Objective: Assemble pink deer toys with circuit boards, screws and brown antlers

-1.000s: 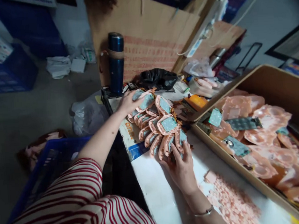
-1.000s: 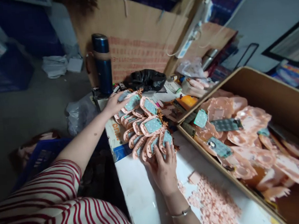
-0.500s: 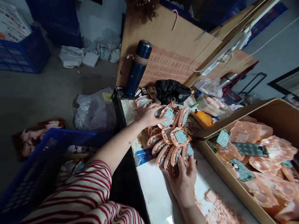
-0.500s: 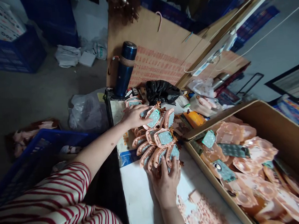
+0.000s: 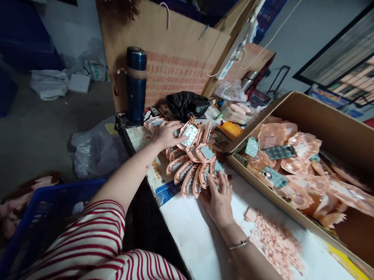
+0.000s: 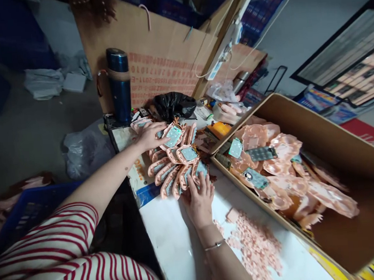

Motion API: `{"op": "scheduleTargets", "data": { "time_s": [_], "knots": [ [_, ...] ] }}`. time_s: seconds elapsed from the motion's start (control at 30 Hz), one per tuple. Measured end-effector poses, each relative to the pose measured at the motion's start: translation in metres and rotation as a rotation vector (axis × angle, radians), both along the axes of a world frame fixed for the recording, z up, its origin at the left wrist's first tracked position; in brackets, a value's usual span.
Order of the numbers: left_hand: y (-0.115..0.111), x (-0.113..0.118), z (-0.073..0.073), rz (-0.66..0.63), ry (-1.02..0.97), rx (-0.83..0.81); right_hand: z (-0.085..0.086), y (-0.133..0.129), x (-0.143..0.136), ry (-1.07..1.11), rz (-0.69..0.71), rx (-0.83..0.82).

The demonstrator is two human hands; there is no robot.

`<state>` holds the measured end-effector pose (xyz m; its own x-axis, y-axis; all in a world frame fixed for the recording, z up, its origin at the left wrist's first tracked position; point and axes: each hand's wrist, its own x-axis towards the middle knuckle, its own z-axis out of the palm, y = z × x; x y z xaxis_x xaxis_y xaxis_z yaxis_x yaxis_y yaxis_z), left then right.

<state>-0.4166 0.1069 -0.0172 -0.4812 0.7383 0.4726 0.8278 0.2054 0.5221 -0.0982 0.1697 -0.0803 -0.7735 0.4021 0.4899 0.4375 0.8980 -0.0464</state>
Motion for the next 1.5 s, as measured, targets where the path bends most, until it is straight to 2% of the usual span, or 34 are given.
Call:
{"op": "scheduleTargets", "data": {
  "time_s": [0.33,0.53,0.63,0.77,0.83,0.93,1.07,1.17,1.27,1.33,1.43,1.5],
  "knots": [
    [0.018,-0.008,-0.003,0.104,-0.026,-0.022,0.001,0.005,-0.024,-0.051,-0.096,-0.057],
    [0.017,-0.017,-0.001,0.086,-0.024,-0.032,0.01,0.003,-0.03,-0.104,-0.099,-0.093],
    [0.015,-0.021,0.008,0.082,-0.04,-0.054,0.018,-0.001,-0.029,-0.134,-0.09,-0.138],
    [0.01,-0.017,0.03,0.175,-0.023,-0.107,0.025,-0.006,-0.026,-0.156,-0.088,-0.201],
    [0.006,-0.007,0.04,0.181,0.013,-0.117,0.027,-0.008,-0.022,-0.151,-0.097,-0.23],
    [-0.001,0.021,0.051,0.051,0.102,-0.114,0.028,-0.011,-0.014,-0.137,-0.101,-0.271],
    [-0.01,0.068,0.054,-0.188,0.236,-0.232,0.032,-0.014,0.009,-0.128,-0.088,-0.295],
    [-0.012,0.091,0.05,-0.255,0.278,-0.329,0.038,-0.016,0.04,-0.104,-0.069,-0.255],
    [-0.013,0.099,0.051,-0.215,0.292,-0.379,0.045,-0.02,0.08,-0.037,-0.06,-0.158],
    [-0.012,0.098,0.057,-0.181,0.292,-0.389,0.05,-0.023,0.107,0.033,-0.068,-0.093],
    [0.002,0.094,0.076,-0.16,0.252,-0.352,0.061,-0.029,0.141,0.104,-0.112,-0.036],
    [0.023,0.089,0.091,-0.141,0.214,-0.313,0.069,-0.035,0.159,0.122,-0.148,-0.013]
  ]
}}
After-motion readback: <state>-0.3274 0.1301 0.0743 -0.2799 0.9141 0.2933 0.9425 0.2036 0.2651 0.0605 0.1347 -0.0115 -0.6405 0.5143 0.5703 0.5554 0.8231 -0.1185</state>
